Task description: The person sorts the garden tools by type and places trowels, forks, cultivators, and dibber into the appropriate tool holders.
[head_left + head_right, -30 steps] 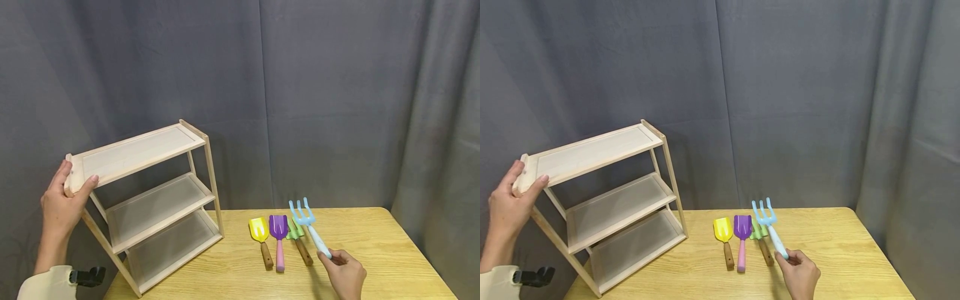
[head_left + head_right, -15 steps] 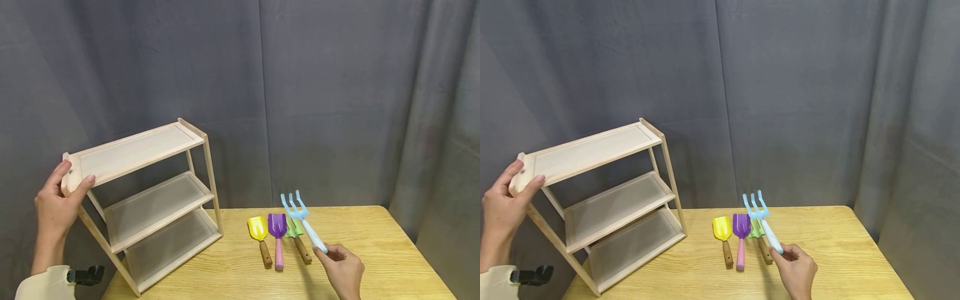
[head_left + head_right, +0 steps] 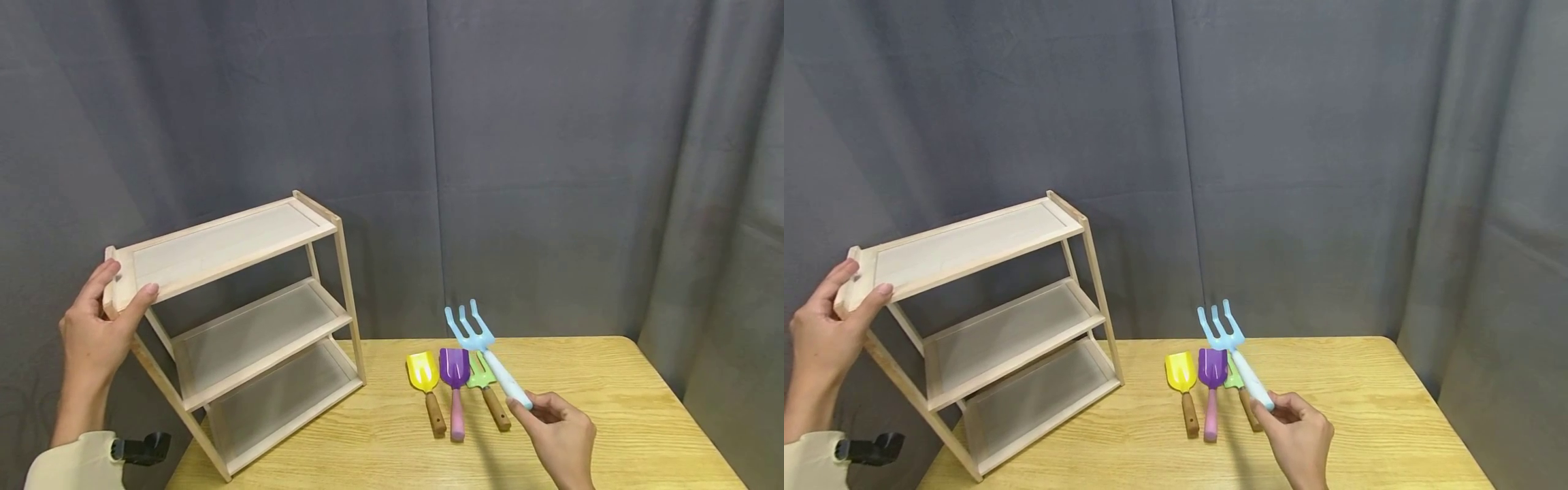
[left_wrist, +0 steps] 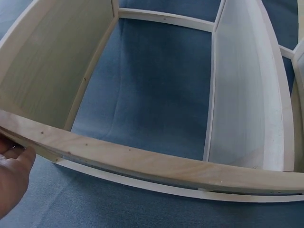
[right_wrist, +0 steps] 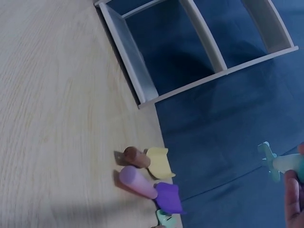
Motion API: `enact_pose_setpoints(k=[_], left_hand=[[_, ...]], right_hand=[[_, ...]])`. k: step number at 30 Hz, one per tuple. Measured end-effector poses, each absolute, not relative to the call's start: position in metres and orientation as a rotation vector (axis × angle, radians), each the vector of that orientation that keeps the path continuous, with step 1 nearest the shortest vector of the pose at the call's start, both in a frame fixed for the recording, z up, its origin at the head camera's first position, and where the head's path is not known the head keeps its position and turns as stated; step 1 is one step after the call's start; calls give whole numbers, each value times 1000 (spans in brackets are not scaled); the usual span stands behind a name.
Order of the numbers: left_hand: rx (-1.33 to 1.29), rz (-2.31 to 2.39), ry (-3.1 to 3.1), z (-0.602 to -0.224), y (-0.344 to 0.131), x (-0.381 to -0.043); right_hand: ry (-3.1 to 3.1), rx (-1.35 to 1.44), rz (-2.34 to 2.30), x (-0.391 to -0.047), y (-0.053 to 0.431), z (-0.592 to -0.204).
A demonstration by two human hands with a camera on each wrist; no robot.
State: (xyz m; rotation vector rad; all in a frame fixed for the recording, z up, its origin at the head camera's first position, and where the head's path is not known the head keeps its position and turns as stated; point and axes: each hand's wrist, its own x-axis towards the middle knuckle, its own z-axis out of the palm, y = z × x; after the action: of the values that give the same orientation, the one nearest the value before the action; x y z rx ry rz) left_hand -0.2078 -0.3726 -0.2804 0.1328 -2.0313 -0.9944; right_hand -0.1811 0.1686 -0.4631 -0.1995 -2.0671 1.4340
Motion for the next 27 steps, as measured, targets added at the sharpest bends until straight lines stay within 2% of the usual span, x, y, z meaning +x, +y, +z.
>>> enact_pose_setpoints(k=[27], left_hand=[[168,-960,-2056,-277,-373,-206]], right_hand=[[-2029,-144,1688,-158,157,-427]])
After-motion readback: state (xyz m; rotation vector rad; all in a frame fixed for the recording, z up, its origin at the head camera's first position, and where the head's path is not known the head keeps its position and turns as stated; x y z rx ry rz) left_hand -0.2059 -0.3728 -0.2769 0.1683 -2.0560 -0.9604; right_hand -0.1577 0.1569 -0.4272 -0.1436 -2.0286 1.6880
